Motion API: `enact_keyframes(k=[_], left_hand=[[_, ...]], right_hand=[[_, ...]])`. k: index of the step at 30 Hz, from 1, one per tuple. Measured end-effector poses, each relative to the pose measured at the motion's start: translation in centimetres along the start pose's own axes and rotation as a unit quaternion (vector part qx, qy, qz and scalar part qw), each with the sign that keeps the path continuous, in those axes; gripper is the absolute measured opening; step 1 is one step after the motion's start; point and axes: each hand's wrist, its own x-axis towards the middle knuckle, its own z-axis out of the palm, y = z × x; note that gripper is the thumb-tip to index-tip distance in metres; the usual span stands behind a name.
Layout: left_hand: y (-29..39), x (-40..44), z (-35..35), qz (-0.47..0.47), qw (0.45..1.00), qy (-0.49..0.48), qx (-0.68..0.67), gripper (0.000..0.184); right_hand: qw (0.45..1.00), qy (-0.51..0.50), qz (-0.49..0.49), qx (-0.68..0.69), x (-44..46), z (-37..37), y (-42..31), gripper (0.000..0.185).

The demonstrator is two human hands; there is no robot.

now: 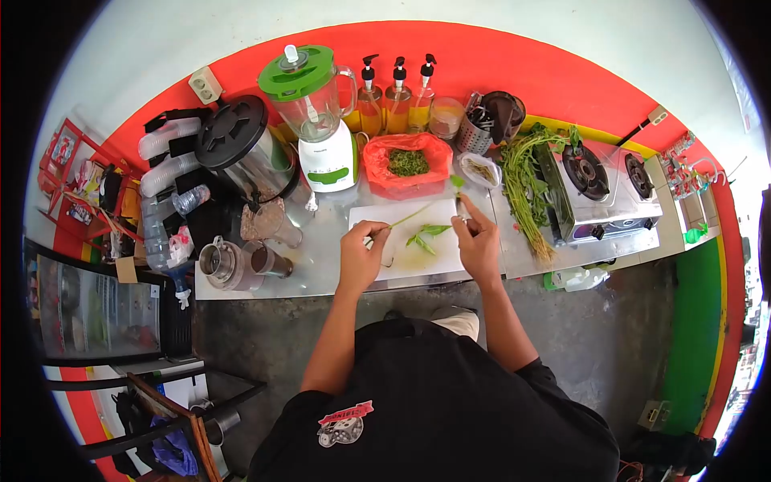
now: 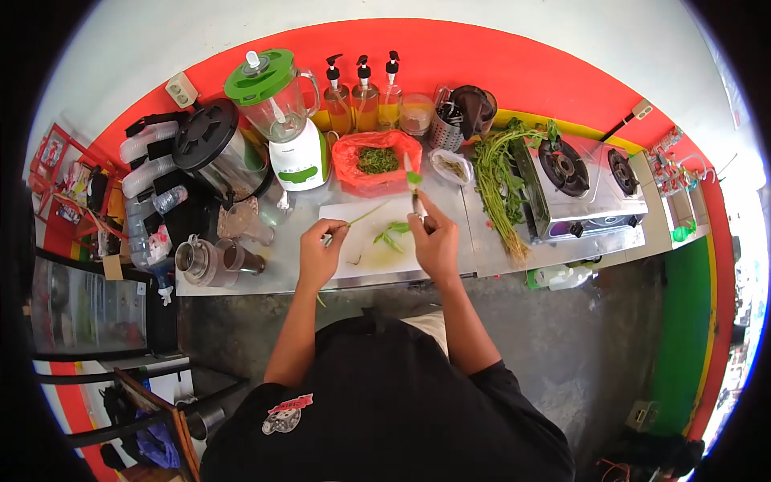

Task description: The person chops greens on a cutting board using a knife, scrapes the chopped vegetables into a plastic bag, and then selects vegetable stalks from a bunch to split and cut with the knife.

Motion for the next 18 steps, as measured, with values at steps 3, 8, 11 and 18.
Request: enact_keyframes(k=[3,8,11,18], left_hand=[[-0.2,0.1,-0.8,-0.014,1.000,0.023,0.016,0.013],[-0.9,0.3,-1.2,-0.017,0.999,0.048,-0.004,0.016],[-0.9,0.2,-1.2,-0.025,0.999,0.047,-0.013,0.017],[-1.4,-0.4,-1.4,-0.027,0.998,0.042,-0.040,0.019]], right_hand=[[0.999,0.013,0.035,0.022,1.1,-0.7,1.7,0.049],[0.981,-0.016,0.143,0.132,0.6,0.9,4.3,0.046],[0.972,-0.050,0.196,0.121,-0.8,2.6,5.1,0.045],[0.960,-0.142,0.234,0.053,-2.5,5.2,12.0,0.054]])
